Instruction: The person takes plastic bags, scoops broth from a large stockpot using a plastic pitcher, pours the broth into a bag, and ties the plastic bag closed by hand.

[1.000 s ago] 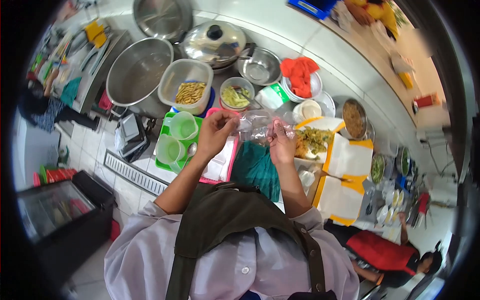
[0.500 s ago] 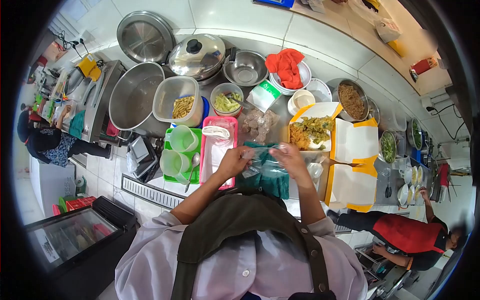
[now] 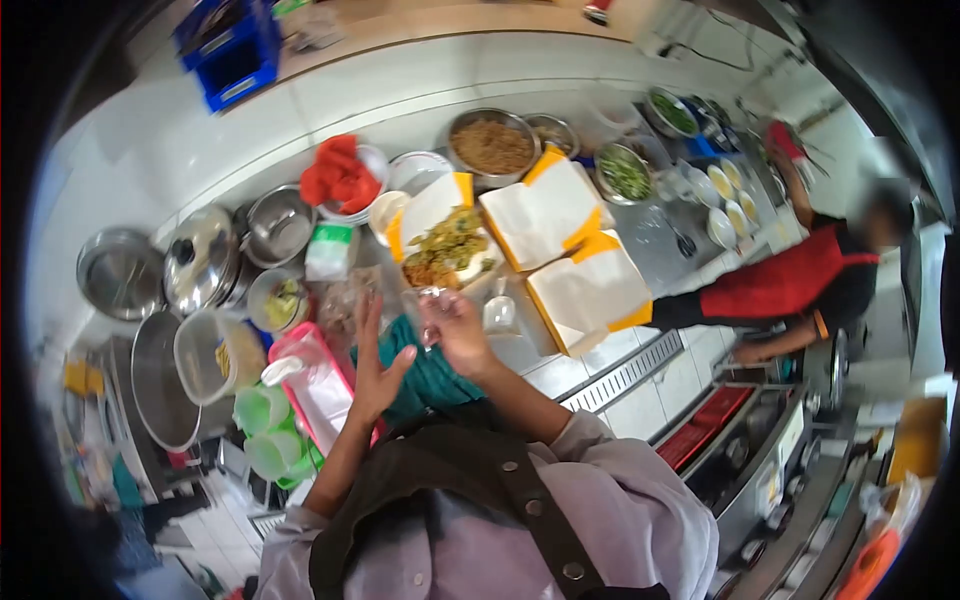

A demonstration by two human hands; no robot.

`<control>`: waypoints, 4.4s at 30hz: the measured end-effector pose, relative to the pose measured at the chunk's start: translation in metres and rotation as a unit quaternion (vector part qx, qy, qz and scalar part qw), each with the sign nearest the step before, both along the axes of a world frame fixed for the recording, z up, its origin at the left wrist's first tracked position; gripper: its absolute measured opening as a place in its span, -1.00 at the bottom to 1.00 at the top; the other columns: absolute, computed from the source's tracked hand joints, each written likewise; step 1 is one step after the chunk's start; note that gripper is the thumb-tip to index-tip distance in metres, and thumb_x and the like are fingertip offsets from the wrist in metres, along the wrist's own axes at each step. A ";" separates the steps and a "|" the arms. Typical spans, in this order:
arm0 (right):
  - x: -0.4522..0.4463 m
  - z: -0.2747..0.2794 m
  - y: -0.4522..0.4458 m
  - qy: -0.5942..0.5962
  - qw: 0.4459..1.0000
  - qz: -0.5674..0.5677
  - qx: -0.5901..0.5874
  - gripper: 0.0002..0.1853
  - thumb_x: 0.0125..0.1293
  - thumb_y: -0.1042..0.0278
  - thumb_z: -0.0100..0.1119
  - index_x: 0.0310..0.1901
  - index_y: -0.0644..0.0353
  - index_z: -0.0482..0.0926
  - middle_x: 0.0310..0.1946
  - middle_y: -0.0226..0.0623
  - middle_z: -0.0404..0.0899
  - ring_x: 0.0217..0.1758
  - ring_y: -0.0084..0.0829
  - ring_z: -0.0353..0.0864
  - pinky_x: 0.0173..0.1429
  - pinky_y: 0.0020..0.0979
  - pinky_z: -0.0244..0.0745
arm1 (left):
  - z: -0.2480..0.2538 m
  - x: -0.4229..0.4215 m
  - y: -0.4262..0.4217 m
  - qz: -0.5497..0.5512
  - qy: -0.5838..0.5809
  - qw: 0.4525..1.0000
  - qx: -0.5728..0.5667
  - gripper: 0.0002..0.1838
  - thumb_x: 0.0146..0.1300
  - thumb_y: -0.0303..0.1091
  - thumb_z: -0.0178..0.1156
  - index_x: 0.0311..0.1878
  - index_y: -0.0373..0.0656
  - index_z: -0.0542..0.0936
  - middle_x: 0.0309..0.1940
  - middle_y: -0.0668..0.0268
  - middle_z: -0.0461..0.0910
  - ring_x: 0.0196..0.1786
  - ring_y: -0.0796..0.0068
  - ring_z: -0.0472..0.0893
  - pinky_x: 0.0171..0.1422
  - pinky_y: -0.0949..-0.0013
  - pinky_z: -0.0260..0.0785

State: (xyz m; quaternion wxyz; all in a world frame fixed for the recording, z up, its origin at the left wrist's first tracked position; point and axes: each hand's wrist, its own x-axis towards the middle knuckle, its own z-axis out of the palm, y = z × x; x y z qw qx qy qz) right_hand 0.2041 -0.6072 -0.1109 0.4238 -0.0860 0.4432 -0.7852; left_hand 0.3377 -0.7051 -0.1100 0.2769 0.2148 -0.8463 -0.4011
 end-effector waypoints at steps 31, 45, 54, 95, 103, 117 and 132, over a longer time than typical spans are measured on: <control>0.006 0.018 -0.022 0.638 0.767 -0.034 0.056 -0.65 0.17 0.13 0.39 -0.23 0.21 0.52 -0.29 -0.27 0.53 -0.09 -0.42 0.54 -0.05 -0.37 0.43 | -0.023 0.036 -0.020 0.078 0.267 0.824 0.493 -0.89 0.15 -0.56 0.32 -0.34 -0.14 0.58 -0.39 0.34 0.63 -0.36 0.52 0.58 -0.24 0.45 0.44; 0.037 -0.036 -0.032 0.159 0.974 0.153 0.047 -0.88 0.29 0.56 0.15 -0.27 0.20 0.38 -0.44 -0.39 0.53 -0.43 -0.64 0.51 -0.38 -0.56 0.39 | -0.006 0.037 0.004 0.055 0.263 0.733 0.625 -0.89 0.30 -0.37 0.24 -0.27 -0.06 0.47 -0.34 0.41 0.57 -0.17 0.59 0.55 -0.13 0.48 0.34; 0.041 -0.061 -0.024 0.017 0.960 0.272 0.066 -0.70 0.14 0.58 0.23 -0.18 0.12 0.31 -0.53 -0.48 0.44 -0.47 -0.63 0.44 -0.40 -0.50 0.34 | -0.057 0.057 0.003 0.123 -0.034 0.920 0.369 -0.63 0.40 -0.12 0.10 -0.27 -0.30 0.61 -0.51 0.39 0.51 -0.40 0.66 0.42 -0.32 0.45 0.28; 0.391 -0.021 -0.068 0.540 0.727 0.390 0.167 -0.67 0.05 0.42 0.31 -0.26 0.16 0.31 -0.59 -0.14 0.50 -0.47 -0.03 0.55 -0.41 -0.11 0.36 | -0.011 0.417 0.018 0.340 -0.009 0.888 0.310 -0.90 -0.02 -0.58 0.29 -0.39 -0.27 0.58 -0.49 0.31 0.51 -0.48 0.58 0.48 -0.38 0.45 0.32; 0.369 -0.006 -0.068 0.571 0.725 0.350 0.159 -0.72 0.14 0.36 0.25 -0.24 0.16 0.32 -0.57 -0.12 0.51 -0.43 -0.03 0.58 -0.39 -0.11 0.36 | -0.006 0.416 -0.007 0.125 0.220 0.751 0.610 -0.71 0.18 -0.59 0.26 -0.07 -0.09 0.48 -0.40 0.38 0.57 -0.33 0.60 0.52 -0.26 0.53 0.32; 0.326 -0.030 -0.067 0.546 0.823 0.119 0.102 -0.63 0.28 0.30 0.24 0.03 0.24 0.39 -0.26 -0.15 0.51 -0.52 -0.43 0.48 -0.41 -0.40 0.40 | -0.033 0.434 -0.044 0.388 -0.123 0.906 0.114 -0.71 -0.09 -0.53 0.28 -0.34 -0.18 0.35 -0.52 0.30 0.34 -0.44 0.43 0.37 -0.30 0.38 0.27; 0.344 -0.038 -0.088 0.081 0.871 0.380 0.301 -0.54 0.46 0.00 -0.01 0.01 0.33 0.45 -0.12 -0.16 0.60 -0.42 -0.41 0.67 -0.42 -0.56 0.53 | -0.238 0.568 -0.142 0.389 0.088 0.701 0.591 -0.81 0.32 -0.33 0.21 -0.27 -0.30 0.54 -0.38 0.27 0.58 -0.34 0.45 0.67 -0.25 0.46 0.58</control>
